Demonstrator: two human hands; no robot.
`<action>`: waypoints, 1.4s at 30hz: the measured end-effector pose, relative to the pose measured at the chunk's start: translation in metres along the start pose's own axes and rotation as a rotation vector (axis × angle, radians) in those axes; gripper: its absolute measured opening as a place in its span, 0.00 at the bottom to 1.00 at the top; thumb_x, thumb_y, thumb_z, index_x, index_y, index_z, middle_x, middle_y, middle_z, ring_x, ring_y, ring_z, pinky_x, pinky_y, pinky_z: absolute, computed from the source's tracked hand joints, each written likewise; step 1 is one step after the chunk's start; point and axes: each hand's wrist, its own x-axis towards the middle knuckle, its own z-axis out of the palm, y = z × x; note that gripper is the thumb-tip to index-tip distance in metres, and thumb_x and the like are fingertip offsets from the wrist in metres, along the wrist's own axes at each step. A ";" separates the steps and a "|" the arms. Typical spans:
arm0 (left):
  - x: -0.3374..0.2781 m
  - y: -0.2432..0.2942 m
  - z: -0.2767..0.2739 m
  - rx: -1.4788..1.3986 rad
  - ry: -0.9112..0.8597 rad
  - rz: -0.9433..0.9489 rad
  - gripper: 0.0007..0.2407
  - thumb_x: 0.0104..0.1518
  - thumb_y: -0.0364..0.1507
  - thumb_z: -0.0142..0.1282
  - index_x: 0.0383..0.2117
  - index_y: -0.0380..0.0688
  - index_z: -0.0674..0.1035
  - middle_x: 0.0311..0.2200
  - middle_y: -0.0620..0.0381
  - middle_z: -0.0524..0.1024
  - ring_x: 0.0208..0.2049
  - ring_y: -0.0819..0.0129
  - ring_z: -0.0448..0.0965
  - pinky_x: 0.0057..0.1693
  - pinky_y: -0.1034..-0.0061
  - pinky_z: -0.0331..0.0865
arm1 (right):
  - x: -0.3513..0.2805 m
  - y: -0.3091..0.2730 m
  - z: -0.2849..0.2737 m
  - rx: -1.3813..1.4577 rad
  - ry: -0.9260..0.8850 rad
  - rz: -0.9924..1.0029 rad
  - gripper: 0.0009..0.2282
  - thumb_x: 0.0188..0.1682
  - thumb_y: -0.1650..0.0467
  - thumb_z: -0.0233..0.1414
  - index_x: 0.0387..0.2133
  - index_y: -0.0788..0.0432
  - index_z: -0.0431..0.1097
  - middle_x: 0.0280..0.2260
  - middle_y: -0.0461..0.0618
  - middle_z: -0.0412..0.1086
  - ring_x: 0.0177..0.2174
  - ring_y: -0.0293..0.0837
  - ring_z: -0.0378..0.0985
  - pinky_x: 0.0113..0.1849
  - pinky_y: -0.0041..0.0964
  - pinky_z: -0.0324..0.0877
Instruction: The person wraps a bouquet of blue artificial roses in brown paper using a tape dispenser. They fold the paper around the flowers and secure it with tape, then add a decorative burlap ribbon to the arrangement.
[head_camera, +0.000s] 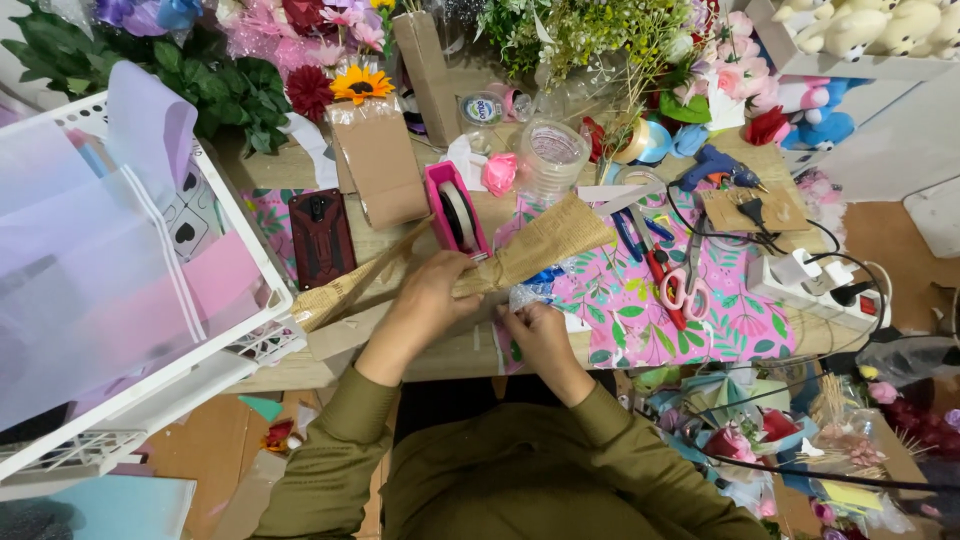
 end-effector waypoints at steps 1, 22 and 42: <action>0.001 -0.003 0.003 0.002 0.008 0.001 0.20 0.49 0.38 0.66 0.49 0.48 0.80 0.47 0.46 0.78 0.52 0.46 0.79 0.57 0.57 0.72 | 0.001 -0.004 -0.001 -0.013 0.002 0.003 0.18 0.48 0.63 0.60 0.12 0.60 0.72 0.10 0.52 0.70 0.18 0.47 0.75 0.28 0.39 0.70; -0.008 0.015 0.013 0.236 0.135 -0.004 0.19 0.49 0.38 0.67 0.45 0.48 0.75 0.38 0.53 0.77 0.43 0.50 0.83 0.49 0.59 0.76 | 0.012 -0.082 -0.042 -0.736 0.424 -1.002 0.14 0.48 0.66 0.57 0.49 0.41 0.73 0.57 0.44 0.69 0.59 0.50 0.65 0.61 0.57 0.49; -0.019 0.043 0.002 0.244 0.278 0.068 0.34 0.42 0.33 0.71 0.58 0.49 0.63 0.52 0.47 0.69 0.36 0.40 0.83 0.45 0.53 0.80 | 0.050 -0.112 -0.063 -0.781 0.040 -1.053 0.18 0.38 0.70 0.61 0.44 0.47 0.73 0.41 0.49 0.76 0.46 0.48 0.77 0.56 0.54 0.60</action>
